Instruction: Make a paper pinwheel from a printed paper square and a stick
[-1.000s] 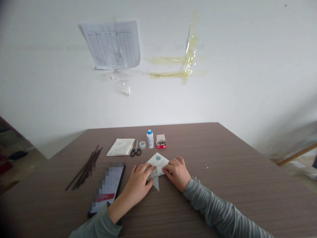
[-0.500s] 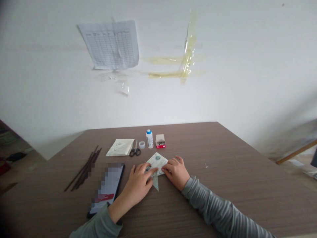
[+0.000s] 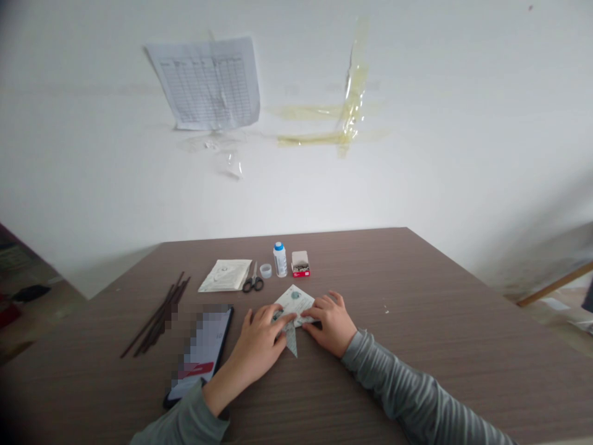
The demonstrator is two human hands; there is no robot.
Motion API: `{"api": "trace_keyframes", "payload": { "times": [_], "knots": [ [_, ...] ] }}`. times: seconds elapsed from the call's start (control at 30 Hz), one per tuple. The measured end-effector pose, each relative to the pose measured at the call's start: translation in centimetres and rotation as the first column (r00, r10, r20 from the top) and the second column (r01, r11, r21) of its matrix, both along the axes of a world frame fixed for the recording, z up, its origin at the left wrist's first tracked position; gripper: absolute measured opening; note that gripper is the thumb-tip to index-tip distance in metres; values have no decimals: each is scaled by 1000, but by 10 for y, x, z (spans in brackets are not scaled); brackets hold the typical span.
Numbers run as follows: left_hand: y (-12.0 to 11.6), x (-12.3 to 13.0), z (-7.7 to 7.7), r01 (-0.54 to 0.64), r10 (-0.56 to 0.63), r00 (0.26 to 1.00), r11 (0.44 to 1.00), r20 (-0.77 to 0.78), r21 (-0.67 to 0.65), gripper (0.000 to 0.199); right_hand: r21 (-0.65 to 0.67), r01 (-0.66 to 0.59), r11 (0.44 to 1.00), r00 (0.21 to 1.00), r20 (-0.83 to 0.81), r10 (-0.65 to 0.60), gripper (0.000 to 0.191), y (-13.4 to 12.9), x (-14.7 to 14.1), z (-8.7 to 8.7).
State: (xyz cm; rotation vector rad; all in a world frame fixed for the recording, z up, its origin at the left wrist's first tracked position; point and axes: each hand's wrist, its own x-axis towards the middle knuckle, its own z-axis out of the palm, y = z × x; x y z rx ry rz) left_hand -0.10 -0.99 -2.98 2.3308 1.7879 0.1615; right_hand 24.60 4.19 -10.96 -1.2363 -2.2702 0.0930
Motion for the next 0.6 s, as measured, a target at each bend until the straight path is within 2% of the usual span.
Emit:
{"api": "trace_keyframes", "payload": {
  "times": [0.47,0.6],
  "knots": [
    [2,1,0,-16,16,1000,1000,8,-17,69,-23,11,1000,1000,14,-11,21,1,0,2],
    [1,1,-2,-12,12,1000,1000,19,-1,60,-3,3,1000,1000,10,-3,19,1,1,0]
  ]
}}
